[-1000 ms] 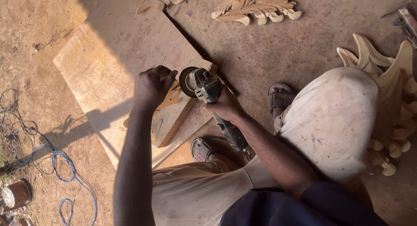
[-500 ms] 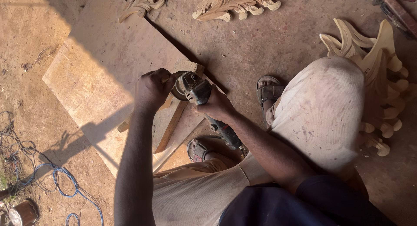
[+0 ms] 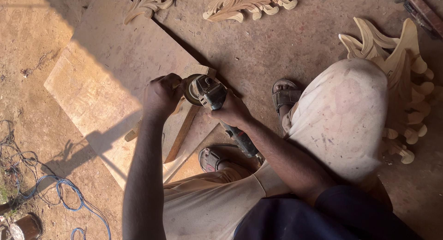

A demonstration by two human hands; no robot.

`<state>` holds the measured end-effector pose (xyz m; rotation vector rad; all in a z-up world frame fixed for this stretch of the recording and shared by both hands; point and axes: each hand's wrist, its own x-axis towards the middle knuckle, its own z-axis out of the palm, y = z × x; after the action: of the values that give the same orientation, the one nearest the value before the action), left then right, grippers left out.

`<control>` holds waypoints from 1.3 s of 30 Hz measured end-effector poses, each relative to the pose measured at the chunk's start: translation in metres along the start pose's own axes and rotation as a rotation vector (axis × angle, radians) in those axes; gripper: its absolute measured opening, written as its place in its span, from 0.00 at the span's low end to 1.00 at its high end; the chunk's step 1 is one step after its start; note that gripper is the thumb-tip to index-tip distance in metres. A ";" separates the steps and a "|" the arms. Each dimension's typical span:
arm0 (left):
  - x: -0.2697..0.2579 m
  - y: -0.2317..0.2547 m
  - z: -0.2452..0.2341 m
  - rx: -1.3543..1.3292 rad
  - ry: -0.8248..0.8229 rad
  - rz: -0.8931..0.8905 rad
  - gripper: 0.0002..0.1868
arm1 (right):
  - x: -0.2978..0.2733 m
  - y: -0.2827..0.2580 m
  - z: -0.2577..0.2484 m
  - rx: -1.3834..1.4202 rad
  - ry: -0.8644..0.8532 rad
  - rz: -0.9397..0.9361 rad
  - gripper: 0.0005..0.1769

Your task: The person uses an angle grinder to carve and smooth a decorative wooden piece. They hold the wood with one hand and operate the grinder with the other, repeatedly adjusting the wood's position to shape its edges and surfaces.

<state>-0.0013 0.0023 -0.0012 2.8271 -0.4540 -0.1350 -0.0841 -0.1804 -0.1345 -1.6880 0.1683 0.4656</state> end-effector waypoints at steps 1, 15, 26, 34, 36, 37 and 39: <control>0.000 0.000 0.001 -0.009 0.002 0.010 0.11 | 0.000 0.000 0.001 0.008 0.002 0.004 0.44; 0.004 0.010 0.005 -0.075 -0.036 0.054 0.15 | -0.002 -0.008 0.007 0.022 -0.048 0.043 0.44; 0.002 0.008 -0.003 -0.075 -0.033 0.015 0.18 | 0.005 0.005 0.003 0.074 -0.005 -0.043 0.38; -0.024 -0.065 -0.031 -0.301 0.162 -0.071 0.16 | 0.033 0.044 0.011 0.356 -0.050 -0.058 0.23; -0.038 -0.099 -0.034 -0.510 0.353 0.050 0.15 | 0.038 0.048 0.011 0.443 -0.049 -0.130 0.22; -0.046 -0.115 -0.031 -0.618 0.399 0.012 0.14 | 0.040 0.048 0.010 0.446 -0.062 -0.122 0.22; -0.064 -0.141 -0.019 -0.841 0.488 -0.060 0.13 | 0.041 0.046 0.006 0.447 -0.082 -0.099 0.21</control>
<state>-0.0177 0.1567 -0.0195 1.9474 -0.1401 0.2854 -0.0658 -0.1762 -0.1936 -1.2313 0.1175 0.3880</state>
